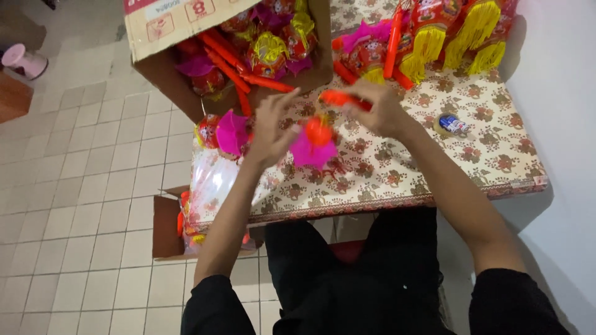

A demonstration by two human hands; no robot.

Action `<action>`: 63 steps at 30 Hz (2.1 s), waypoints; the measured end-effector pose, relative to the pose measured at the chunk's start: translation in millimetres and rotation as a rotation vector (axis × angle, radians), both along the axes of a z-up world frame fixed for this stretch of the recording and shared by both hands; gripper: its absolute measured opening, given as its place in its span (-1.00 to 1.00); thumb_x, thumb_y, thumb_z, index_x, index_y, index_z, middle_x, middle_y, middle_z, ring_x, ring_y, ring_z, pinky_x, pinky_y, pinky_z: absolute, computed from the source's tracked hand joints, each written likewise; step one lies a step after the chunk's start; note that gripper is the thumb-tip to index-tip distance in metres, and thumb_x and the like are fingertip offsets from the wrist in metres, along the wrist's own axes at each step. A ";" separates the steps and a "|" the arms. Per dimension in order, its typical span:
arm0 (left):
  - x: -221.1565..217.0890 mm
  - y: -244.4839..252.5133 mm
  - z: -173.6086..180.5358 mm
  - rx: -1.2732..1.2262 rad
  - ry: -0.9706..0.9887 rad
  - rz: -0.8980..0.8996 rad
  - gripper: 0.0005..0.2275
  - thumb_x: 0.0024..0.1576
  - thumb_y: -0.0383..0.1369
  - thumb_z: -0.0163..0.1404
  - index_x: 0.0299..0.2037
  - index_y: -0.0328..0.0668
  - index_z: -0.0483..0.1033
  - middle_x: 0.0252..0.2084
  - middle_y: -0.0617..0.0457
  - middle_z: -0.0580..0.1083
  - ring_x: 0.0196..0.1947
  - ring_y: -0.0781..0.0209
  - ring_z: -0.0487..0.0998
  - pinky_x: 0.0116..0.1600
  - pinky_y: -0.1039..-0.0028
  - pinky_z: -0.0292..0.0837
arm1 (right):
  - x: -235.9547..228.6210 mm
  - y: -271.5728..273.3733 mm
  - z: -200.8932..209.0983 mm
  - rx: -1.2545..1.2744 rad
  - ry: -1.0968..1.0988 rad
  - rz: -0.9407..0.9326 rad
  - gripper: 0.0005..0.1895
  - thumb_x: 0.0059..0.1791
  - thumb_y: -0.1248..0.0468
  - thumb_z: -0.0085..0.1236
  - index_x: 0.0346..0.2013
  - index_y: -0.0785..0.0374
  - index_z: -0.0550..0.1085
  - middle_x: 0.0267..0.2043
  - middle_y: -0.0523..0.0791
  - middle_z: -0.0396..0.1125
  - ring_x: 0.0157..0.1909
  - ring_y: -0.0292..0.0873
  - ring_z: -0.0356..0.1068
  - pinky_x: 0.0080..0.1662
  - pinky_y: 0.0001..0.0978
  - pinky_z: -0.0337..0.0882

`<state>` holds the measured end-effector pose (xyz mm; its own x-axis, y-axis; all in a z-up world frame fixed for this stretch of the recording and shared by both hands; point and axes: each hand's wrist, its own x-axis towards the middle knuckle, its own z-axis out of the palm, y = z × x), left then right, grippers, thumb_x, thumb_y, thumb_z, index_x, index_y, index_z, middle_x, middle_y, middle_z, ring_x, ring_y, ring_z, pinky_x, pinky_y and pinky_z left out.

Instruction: Assembling decorative lanterns by attaching pink tops to orange plastic sticks at a workspace.

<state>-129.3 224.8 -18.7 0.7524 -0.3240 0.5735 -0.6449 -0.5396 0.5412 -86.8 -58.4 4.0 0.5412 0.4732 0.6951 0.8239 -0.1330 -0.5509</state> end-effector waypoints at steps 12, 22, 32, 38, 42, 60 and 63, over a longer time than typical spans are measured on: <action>50.6 -66.7 -22.5 0.466 -0.581 0.013 -0.74 0.24 -0.33 0.06 0.10 -0.16 0.50 -0.07 -0.05 0.46 -0.10 -0.01 0.54 -0.09 0.28 0.41 | 37.5 -27.5 -46.7 -0.257 -0.154 -0.134 -0.68 0.13 0.11 0.12 0.10 0.18 0.56 -0.28 0.01 0.43 -0.30 0.09 0.46 -0.33 -0.13 0.42; 24.5 -55.3 14.1 0.273 -0.336 0.029 -0.26 -0.10 -0.08 0.36 0.33 0.00 0.38 -0.13 -0.01 0.60 -0.04 0.01 0.59 0.33 -0.02 0.15 | 41.0 -42.7 -71.5 -0.193 -0.279 -0.311 -0.69 0.10 0.09 0.20 -0.01 0.22 0.60 -0.36 -0.09 0.45 -0.44 -0.10 0.43 -0.45 -0.36 0.38; 11.0 -23.2 29.0 0.769 0.068 0.158 -0.36 0.00 -0.10 0.29 0.31 0.13 0.34 0.06 -0.04 0.55 0.24 -0.02 0.43 0.32 -0.22 0.10 | 52.4 -49.9 -88.5 -0.103 -0.252 -0.318 -0.64 0.12 0.02 0.18 -0.09 0.29 0.60 -0.38 -0.04 0.39 -0.46 -0.07 0.42 -0.48 -0.36 0.44; -5.9 -31.7 50.9 0.808 -0.009 0.179 -0.11 -0.10 -0.18 0.17 0.52 0.20 0.02 0.50 -0.09 0.13 0.48 -0.13 0.14 0.37 -0.51 -0.42 | 24.5 -35.2 -65.7 -0.265 -0.092 -0.179 -0.74 0.04 0.22 0.25 -0.05 0.31 0.59 -0.28 0.11 0.45 -0.35 0.15 0.47 -0.35 -0.12 0.46; 6.2 -61.1 11.2 0.602 -0.498 0.144 -0.25 0.07 -0.01 0.20 0.45 -0.05 0.23 0.32 -0.14 0.40 0.37 -0.01 0.36 0.46 -0.31 -0.34 | 34.0 -38.8 -85.1 -0.346 -0.017 -0.155 -0.72 0.11 0.21 0.16 -0.01 0.38 0.56 -0.16 0.20 0.48 -0.06 0.30 0.48 -0.25 -0.06 0.49; 40.2 -61.8 -68.3 0.548 -0.448 0.132 -0.78 0.14 -0.19 0.14 -0.18 -0.14 0.56 -0.37 0.02 0.54 -0.20 0.07 0.55 0.22 0.01 0.26 | 20.2 -29.8 -78.0 -0.395 -0.368 -0.256 -0.67 -0.03 0.12 0.36 -0.09 0.26 0.62 -0.30 0.01 0.44 -0.32 0.06 0.46 -0.40 -0.19 0.42; 32.3 -70.7 -52.0 0.459 -0.424 0.138 -0.77 0.22 -0.18 0.05 -0.08 -0.14 0.58 -0.29 -0.02 0.56 -0.12 0.05 0.56 0.25 0.05 0.23 | 34.7 -34.2 -100.0 -0.440 -0.426 -0.336 -0.56 -0.14 0.13 0.47 -0.01 0.14 0.62 -0.23 -0.06 0.43 -0.24 -0.03 0.46 -0.29 -0.25 0.47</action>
